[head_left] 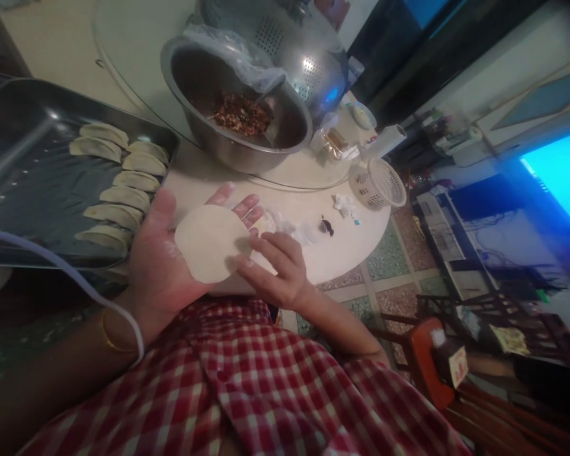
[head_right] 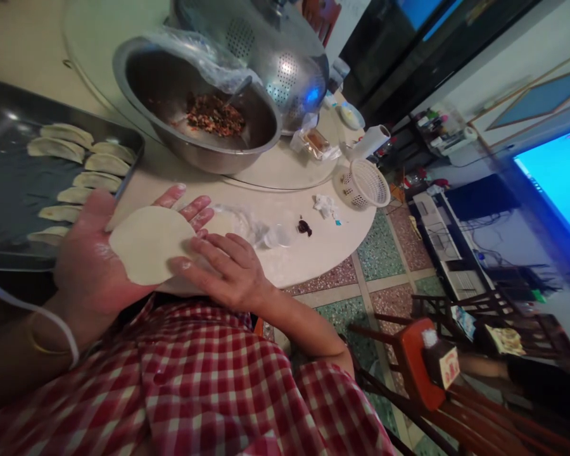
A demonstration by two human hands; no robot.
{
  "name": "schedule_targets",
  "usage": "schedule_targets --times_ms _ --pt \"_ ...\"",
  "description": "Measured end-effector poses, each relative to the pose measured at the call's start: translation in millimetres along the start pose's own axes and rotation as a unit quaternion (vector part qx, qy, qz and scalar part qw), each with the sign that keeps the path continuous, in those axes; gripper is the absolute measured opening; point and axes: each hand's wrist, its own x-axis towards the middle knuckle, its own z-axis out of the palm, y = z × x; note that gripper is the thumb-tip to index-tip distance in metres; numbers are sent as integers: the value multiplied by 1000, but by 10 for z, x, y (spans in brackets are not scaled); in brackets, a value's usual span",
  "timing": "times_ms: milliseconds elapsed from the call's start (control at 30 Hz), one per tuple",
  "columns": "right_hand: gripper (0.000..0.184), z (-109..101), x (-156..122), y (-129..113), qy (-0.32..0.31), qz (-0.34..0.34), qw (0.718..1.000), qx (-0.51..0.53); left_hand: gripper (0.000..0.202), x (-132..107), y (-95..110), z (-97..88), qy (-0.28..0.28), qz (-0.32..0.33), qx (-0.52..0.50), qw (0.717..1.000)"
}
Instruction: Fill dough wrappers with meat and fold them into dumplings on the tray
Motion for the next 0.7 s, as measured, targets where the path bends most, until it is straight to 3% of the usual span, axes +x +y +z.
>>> schedule_targets --times_ms 133,267,333,400,500,600,700 --pt "25 49 -8 72 33 17 999 -12 70 -28 -22 42 -13 -26 -21 999" --pt "22 -145 161 65 46 22 991 124 68 22 -61 -1 -26 -62 -27 997" --pt "29 -310 319 44 8 63 975 214 69 116 -87 -77 -39 -76 -14 996" --pt "24 -459 519 33 -89 139 941 296 70 237 -118 -152 -51 -85 -3 995" --pt "11 -562 845 67 -216 250 856 397 71 374 -166 -186 -47 -129 -31 990" --pt "23 -516 1089 175 -248 366 793 418 64 379 -186 -128 -7 -113 -88 990" --pt "30 -436 1170 301 -241 418 783 394 60 293 -163 -73 8 -93 -120 988"
